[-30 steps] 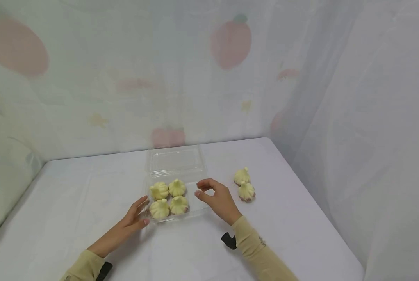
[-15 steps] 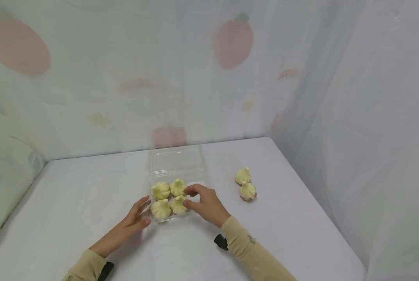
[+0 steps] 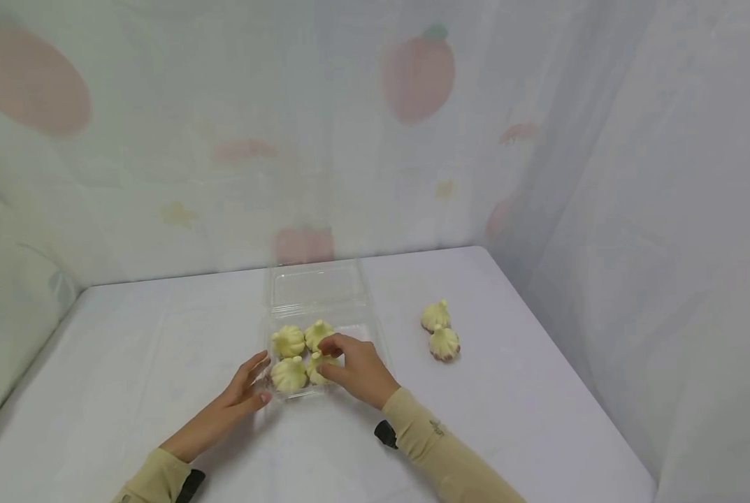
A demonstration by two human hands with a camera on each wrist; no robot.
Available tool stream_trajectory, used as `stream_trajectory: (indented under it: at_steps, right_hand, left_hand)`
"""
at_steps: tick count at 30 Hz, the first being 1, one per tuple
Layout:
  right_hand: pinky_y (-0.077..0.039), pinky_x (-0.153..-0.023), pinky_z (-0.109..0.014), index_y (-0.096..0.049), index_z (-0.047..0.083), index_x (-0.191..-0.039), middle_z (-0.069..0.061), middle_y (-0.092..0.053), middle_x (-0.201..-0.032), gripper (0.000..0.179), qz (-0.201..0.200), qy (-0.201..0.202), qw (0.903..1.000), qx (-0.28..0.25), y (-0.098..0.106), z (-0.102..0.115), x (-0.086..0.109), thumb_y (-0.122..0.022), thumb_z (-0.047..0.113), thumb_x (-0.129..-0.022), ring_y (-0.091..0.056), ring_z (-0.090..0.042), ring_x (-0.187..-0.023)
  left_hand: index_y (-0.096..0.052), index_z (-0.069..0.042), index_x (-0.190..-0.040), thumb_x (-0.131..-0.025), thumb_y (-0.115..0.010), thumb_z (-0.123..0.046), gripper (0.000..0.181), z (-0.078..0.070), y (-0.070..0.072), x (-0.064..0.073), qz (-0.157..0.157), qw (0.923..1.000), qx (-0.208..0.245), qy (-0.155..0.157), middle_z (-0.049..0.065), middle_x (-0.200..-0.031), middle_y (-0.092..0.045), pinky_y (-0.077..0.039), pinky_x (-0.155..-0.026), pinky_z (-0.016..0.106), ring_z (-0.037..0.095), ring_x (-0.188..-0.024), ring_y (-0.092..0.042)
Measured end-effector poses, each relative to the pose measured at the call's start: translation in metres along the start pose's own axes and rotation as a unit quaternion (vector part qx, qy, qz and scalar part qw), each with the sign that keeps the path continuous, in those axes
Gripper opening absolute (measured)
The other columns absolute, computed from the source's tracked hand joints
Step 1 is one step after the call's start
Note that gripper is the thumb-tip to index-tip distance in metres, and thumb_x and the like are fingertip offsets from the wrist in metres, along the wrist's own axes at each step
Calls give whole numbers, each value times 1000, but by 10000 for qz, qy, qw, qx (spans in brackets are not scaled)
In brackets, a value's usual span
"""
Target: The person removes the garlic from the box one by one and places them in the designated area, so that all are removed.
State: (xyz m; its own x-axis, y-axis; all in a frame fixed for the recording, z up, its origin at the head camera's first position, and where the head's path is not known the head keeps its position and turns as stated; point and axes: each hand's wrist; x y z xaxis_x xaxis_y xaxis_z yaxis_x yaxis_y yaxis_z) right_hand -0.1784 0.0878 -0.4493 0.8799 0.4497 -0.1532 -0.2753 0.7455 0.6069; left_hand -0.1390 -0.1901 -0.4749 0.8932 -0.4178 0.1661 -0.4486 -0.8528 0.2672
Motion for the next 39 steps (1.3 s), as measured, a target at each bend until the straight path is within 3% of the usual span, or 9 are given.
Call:
stream_trajectory:
  at_steps: [10,15,23,33,39]
  right_hand:
    - [-52,-90,-38,-69,11,-120,5,-68,-113,27,-81,-104,9989,456,-7,-4,-7,-70,23,-96,-62,-15,-104]
    - [-52,-87,-32,-72,12,-117,4,-69,-110,23,-115,96,9945,1041,-10,-8,-10,-73,18,-95,-62,-13,-100]
    - [-52,-85,-33,-74,12,-114,2,-70,-106,21,-285,405,9902,1305,-11,-10,-12,-74,18,-94,-64,-13,-96]
    - [-53,-83,-33,-74,15,-118,4,-71,-109,24,-627,356,9910,1127,-3,-10,-7,-72,27,-97,-65,-15,-98]
    - [-54,-80,-38,-72,14,-118,5,-70,-107,25,-1045,388,9917,641,8,-11,-3,-72,26,-97,-66,-16,-97]
  left_hand:
    - [-2,-22,-163,-105,-56,-34,79,1,-3,-2,-9,10000,27,35,16,-168,-2,-19,-115,66,49,-148,-10]
    - [-2,-21,-163,-105,-56,-35,80,2,-4,-2,-31,10000,-7,10,16,-168,-2,-19,-115,66,49,-148,-10]
    - [-2,-21,-163,-105,-56,-35,80,4,-5,-4,-43,10000,-11,25,16,-168,-2,-19,-114,67,49,-148,-10]
    - [-3,-23,-163,-105,-55,-38,79,0,-4,-3,-74,9999,-112,72,15,-168,-2,-21,-113,68,50,-148,-10]
    - [-2,-24,-163,-105,-56,-36,80,1,-2,-6,-25,9999,-88,85,15,-168,-1,-21,-112,69,51,-147,-10]
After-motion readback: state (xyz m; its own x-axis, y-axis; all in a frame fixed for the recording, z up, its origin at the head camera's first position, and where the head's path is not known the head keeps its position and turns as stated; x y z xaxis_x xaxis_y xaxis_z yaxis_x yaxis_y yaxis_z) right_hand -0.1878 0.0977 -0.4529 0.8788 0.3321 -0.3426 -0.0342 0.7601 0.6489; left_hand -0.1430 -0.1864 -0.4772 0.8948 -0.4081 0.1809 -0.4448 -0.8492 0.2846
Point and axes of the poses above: each hand's wrist, its own x-axis away from the middle knuckle, its own y-axis out of the back of the hand, z = x × y
